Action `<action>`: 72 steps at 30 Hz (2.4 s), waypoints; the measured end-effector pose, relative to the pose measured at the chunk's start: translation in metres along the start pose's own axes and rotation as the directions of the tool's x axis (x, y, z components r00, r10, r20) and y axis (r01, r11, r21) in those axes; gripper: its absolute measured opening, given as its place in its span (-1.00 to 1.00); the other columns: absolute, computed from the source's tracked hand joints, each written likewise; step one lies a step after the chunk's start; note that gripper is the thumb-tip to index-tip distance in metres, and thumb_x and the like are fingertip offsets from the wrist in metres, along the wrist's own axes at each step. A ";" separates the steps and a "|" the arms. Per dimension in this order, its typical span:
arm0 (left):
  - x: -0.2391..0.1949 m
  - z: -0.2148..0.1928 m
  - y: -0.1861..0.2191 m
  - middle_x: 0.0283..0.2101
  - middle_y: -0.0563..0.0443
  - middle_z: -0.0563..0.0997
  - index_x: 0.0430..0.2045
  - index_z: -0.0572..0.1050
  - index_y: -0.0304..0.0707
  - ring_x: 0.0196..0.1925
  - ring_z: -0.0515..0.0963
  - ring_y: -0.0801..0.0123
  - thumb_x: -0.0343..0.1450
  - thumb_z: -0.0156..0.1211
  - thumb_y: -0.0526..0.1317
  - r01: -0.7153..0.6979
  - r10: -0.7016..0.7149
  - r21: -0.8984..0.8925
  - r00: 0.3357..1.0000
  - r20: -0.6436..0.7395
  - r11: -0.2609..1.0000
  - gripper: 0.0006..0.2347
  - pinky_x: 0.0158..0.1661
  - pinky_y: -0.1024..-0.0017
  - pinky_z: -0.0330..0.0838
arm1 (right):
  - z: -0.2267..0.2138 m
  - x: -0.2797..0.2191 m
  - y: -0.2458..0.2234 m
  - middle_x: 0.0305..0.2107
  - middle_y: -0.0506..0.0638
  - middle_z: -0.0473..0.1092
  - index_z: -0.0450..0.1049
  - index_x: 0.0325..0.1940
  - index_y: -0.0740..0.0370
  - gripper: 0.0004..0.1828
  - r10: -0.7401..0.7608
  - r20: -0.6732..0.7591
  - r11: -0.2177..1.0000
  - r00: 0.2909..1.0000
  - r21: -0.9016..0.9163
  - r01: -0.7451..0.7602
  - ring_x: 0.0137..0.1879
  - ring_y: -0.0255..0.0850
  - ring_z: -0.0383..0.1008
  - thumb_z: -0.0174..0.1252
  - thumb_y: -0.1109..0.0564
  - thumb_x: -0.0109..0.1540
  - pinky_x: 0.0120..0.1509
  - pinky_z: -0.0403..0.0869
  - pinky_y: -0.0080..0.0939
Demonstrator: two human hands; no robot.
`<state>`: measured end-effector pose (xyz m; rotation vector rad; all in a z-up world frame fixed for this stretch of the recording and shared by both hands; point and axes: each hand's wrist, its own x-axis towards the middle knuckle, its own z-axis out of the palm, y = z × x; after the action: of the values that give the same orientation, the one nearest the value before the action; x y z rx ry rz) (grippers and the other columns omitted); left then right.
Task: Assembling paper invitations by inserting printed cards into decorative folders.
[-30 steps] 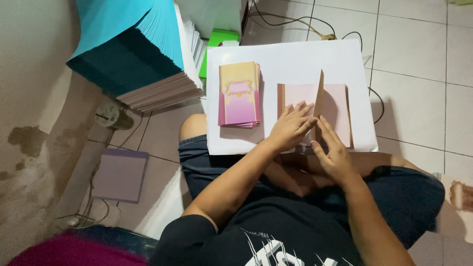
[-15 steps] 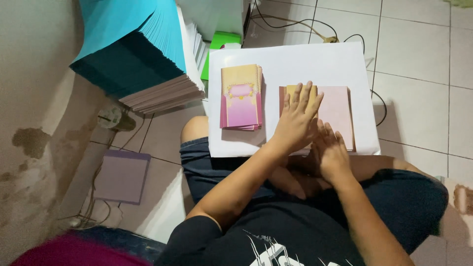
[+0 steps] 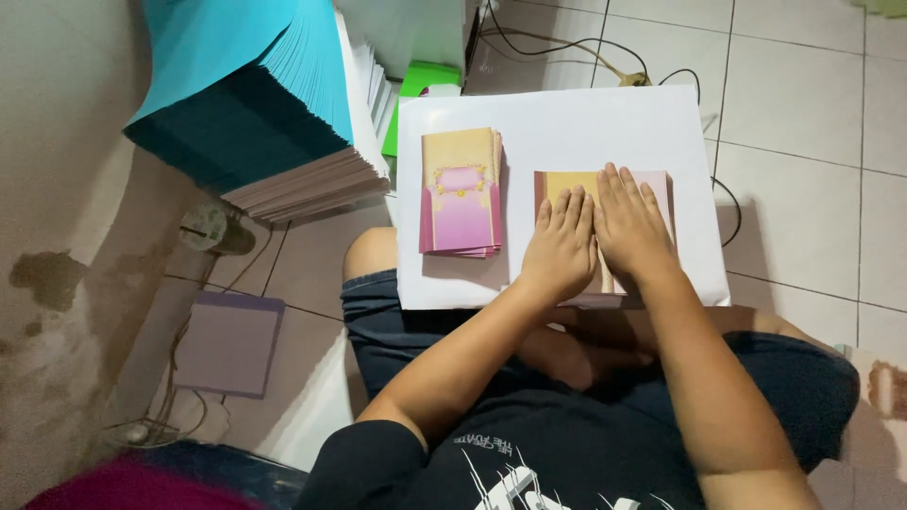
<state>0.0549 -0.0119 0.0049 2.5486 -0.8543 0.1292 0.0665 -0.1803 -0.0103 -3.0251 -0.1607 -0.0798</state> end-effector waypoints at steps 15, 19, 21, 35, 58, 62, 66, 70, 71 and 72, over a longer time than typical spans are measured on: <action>0.000 -0.007 0.003 0.51 -0.37 0.09 0.41 0.10 -0.47 0.57 0.07 -0.09 0.49 -0.31 -0.13 0.018 -0.019 0.028 0.999 0.047 0.999 -0.45 0.48 -0.03 -0.13 | 0.002 -0.002 0.019 0.59 -0.06 -0.16 -0.11 0.66 0.01 -0.32 -0.056 0.104 0.997 0.993 0.066 0.049 0.66 -0.04 -0.19 -0.35 -0.10 0.43 0.64 -0.15 0.16; -0.001 -0.013 0.002 0.51 -0.37 0.10 0.41 0.10 -0.47 0.58 0.06 -0.09 0.52 -0.35 -0.14 0.029 -0.030 0.018 0.998 0.048 0.999 -0.47 0.48 -0.04 -0.16 | -0.003 0.014 0.016 0.59 -0.06 -0.14 -0.08 0.66 0.01 -0.33 -0.068 0.082 0.996 0.994 0.065 0.063 0.67 -0.08 -0.21 -0.35 -0.12 0.44 0.66 -0.20 0.11; -0.002 -0.014 0.003 0.50 -0.37 0.14 0.42 0.11 -0.43 0.57 0.09 -0.12 0.52 -0.28 -0.15 0.006 -0.008 0.031 0.999 0.052 0.999 -0.48 0.47 -0.04 -0.11 | -0.010 0.001 0.007 0.59 0.00 -0.15 -0.08 0.65 0.04 -0.33 0.058 0.116 0.996 0.992 0.066 -0.066 0.66 -0.01 -0.21 -0.40 -0.12 0.45 0.66 -0.18 0.12; -0.058 0.006 0.008 0.49 -0.15 0.22 0.40 0.20 -0.14 0.55 0.20 0.07 0.29 0.26 0.20 -0.401 0.382 0.081 0.906 0.181 0.912 -0.22 0.43 -0.07 0.16 | -0.012 -0.085 -0.001 0.56 0.27 -0.12 0.03 0.63 0.13 -0.32 0.301 -0.088 0.947 0.950 0.145 -0.287 0.62 0.26 -0.13 -0.30 -0.08 0.42 0.62 -0.10 0.23; -0.076 -0.137 -0.103 -0.28 -0.01 0.65 -0.20 0.44 -0.15 -0.25 0.65 0.24 0.39 0.11 -0.23 0.523 -0.754 -0.628 0.637 -0.162 0.576 -0.85 -0.23 0.31 0.50 | -0.027 -0.083 -0.017 0.54 0.28 -0.12 0.02 0.62 0.19 -0.32 0.319 -0.101 0.937 0.942 0.183 -0.298 0.61 0.22 -0.14 -0.28 -0.02 0.40 0.60 -0.12 0.18; -0.080 -0.112 -0.113 -0.11 -0.13 0.59 -0.08 0.38 -0.18 0.02 0.50 -0.04 0.35 0.13 -0.21 0.578 -0.644 -0.285 0.683 -0.345 0.765 -0.73 0.04 0.11 0.32 | -0.031 -0.082 -0.019 0.54 0.31 -0.12 0.01 0.62 0.23 -0.31 0.316 -0.091 0.939 0.944 0.170 -0.298 0.61 0.23 -0.15 -0.27 0.00 0.39 0.59 -0.11 0.22; -0.083 -0.098 -0.115 -0.20 -0.09 0.55 -0.20 0.40 -0.23 -0.15 0.48 -0.01 0.33 0.16 -0.14 0.592 -0.534 -0.021 0.711 -0.458 0.806 -0.75 -0.11 0.11 0.31 | -0.027 -0.084 -0.017 0.52 0.36 -0.06 0.08 0.60 0.27 -0.32 0.278 -0.158 0.955 0.948 0.154 -0.254 0.58 0.29 -0.08 -0.24 0.00 0.39 0.57 -0.05 0.26; -0.081 -0.105 -0.112 -0.26 -0.03 0.55 -0.26 0.39 -0.18 -0.17 0.47 0.07 0.37 0.14 -0.07 0.610 -0.534 0.063 0.735 -0.418 0.790 -0.78 -0.19 0.13 0.26 | -0.031 -0.084 -0.020 0.53 0.32 -0.08 0.05 0.61 0.23 -0.31 0.311 -0.130 0.942 0.941 0.169 -0.288 0.59 0.26 -0.10 -0.26 -0.02 0.39 0.57 -0.06 0.27; -0.080 -0.106 -0.111 -0.16 -0.07 0.52 -0.19 0.44 -0.18 -0.12 0.46 0.04 0.34 0.18 -0.05 0.612 -0.504 0.122 0.734 -0.455 0.781 -0.72 -0.15 0.13 0.28 | -0.030 -0.084 -0.019 0.52 0.33 -0.07 0.05 0.61 0.24 -0.30 0.301 -0.137 0.947 0.944 0.162 -0.279 0.58 0.26 -0.09 -0.25 -0.02 0.39 0.57 -0.06 0.25; -0.078 -0.106 -0.109 -0.05 -0.10 0.49 -0.11 0.50 -0.18 -0.07 0.45 0.01 0.31 0.22 -0.02 0.611 -0.468 0.180 0.735 -0.490 0.771 -0.65 -0.11 0.12 0.29 | -0.030 -0.085 -0.018 0.52 0.35 -0.06 0.06 0.61 0.25 -0.30 0.295 -0.146 0.950 0.944 0.155 -0.272 0.58 0.27 -0.08 -0.24 -0.02 0.38 0.57 -0.05 0.24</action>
<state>0.0622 0.1558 0.0406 2.8011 0.1269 0.6562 -0.0210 -0.1742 0.0164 -2.8553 0.2746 -0.2844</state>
